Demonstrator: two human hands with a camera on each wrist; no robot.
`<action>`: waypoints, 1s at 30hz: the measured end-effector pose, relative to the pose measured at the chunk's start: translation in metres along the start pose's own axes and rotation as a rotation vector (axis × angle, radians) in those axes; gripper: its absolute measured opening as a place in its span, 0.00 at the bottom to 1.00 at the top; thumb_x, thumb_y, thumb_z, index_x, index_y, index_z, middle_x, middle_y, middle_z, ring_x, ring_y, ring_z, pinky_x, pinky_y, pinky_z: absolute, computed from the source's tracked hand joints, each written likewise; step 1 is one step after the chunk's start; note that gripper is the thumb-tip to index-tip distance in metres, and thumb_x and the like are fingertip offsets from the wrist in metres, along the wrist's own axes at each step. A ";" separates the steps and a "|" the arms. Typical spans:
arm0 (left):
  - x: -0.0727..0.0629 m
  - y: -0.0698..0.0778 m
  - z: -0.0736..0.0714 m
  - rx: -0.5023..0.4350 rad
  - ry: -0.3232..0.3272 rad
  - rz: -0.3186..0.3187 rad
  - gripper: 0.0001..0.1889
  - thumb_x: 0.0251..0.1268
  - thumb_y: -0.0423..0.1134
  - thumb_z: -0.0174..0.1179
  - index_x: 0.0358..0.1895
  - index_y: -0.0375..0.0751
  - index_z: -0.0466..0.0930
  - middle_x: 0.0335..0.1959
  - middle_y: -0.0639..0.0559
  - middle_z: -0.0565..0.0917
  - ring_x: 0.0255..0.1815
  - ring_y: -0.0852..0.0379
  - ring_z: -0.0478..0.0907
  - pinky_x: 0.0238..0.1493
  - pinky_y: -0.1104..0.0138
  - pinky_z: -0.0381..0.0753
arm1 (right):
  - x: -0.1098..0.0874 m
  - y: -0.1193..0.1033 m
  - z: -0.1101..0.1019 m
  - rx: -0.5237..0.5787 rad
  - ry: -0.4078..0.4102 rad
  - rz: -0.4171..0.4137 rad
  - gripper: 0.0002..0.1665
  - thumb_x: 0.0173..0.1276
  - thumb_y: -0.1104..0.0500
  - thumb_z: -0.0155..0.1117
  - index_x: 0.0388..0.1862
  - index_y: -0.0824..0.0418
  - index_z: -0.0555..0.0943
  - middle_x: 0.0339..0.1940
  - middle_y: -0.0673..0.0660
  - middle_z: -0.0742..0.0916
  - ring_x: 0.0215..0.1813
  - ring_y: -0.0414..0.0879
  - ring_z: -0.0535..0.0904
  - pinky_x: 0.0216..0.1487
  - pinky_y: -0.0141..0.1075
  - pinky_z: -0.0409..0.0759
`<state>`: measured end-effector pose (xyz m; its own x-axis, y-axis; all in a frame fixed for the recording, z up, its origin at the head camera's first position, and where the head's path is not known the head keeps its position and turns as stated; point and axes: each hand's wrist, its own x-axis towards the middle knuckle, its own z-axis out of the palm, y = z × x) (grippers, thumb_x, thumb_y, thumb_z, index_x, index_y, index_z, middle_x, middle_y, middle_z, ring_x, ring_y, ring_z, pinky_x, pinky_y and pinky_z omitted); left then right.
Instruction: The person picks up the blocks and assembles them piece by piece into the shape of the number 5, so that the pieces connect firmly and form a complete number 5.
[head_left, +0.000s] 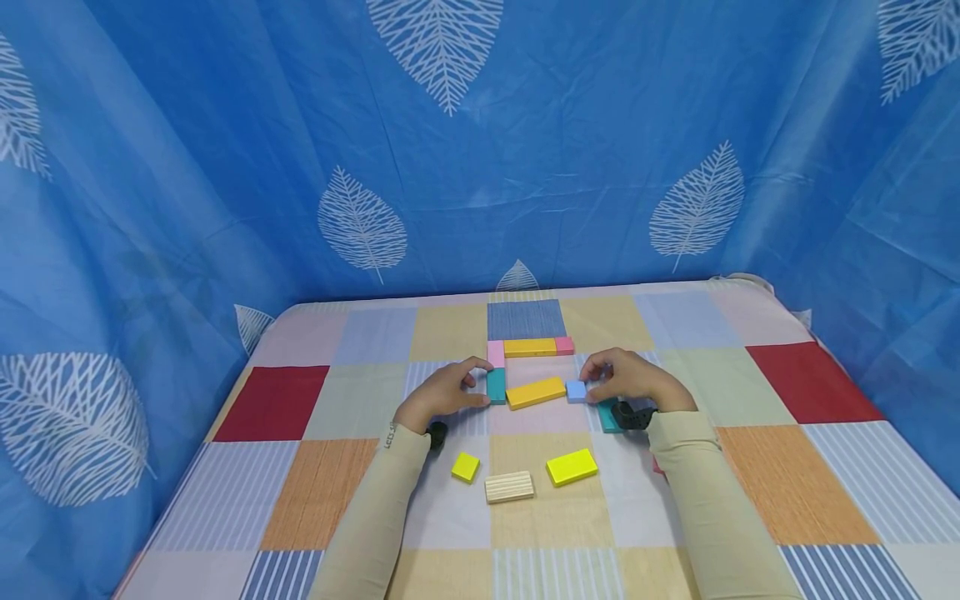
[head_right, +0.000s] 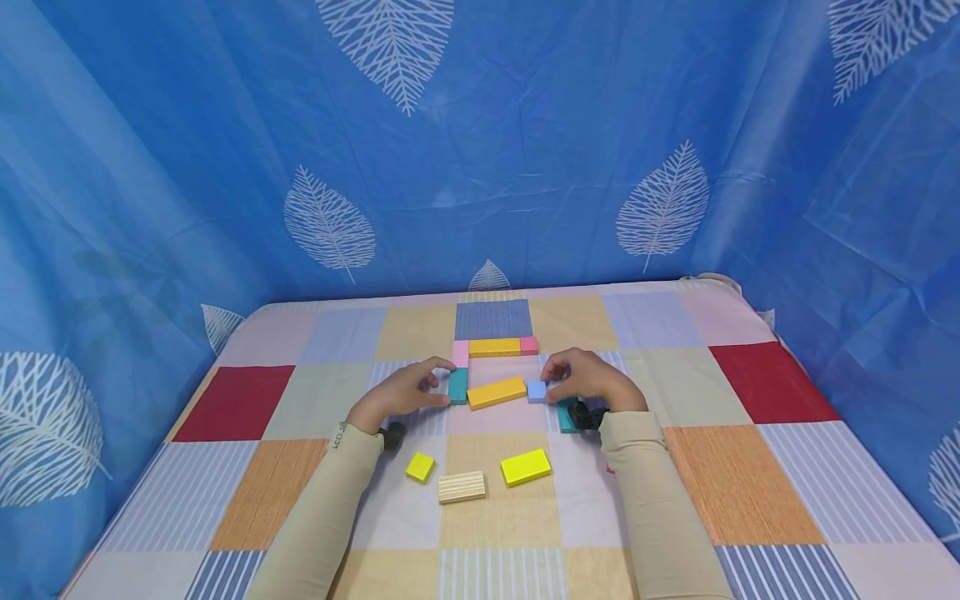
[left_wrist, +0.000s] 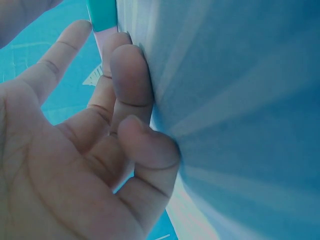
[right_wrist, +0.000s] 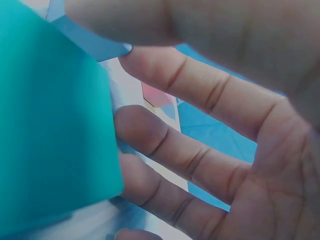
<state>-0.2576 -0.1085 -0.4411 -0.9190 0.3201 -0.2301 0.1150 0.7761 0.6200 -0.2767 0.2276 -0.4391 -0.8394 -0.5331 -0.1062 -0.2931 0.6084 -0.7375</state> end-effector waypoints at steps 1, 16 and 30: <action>0.000 0.000 0.000 0.001 -0.001 0.000 0.29 0.72 0.37 0.74 0.74 0.50 0.77 0.60 0.38 0.83 0.56 0.43 0.79 0.61 0.51 0.83 | 0.000 0.000 0.000 0.002 0.000 -0.001 0.10 0.65 0.67 0.79 0.43 0.68 0.87 0.38 0.56 0.86 0.43 0.51 0.75 0.47 0.42 0.79; 0.000 -0.002 0.000 -0.001 0.001 0.004 0.29 0.72 0.38 0.74 0.73 0.51 0.77 0.58 0.40 0.83 0.53 0.44 0.78 0.58 0.52 0.84 | 0.001 0.001 0.001 -0.004 -0.008 -0.017 0.11 0.65 0.66 0.79 0.43 0.68 0.87 0.38 0.55 0.86 0.43 0.50 0.76 0.49 0.43 0.80; 0.000 -0.002 0.000 -0.011 -0.002 -0.002 0.29 0.72 0.38 0.74 0.74 0.51 0.77 0.59 0.39 0.83 0.53 0.44 0.78 0.59 0.51 0.83 | -0.005 -0.010 -0.003 -0.045 0.052 0.040 0.13 0.74 0.64 0.72 0.53 0.70 0.86 0.46 0.61 0.88 0.46 0.54 0.79 0.53 0.47 0.83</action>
<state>-0.2578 -0.1100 -0.4425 -0.9185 0.3195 -0.2331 0.1090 0.7710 0.6274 -0.2711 0.2260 -0.4288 -0.8730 -0.4775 -0.0996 -0.2782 0.6552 -0.7024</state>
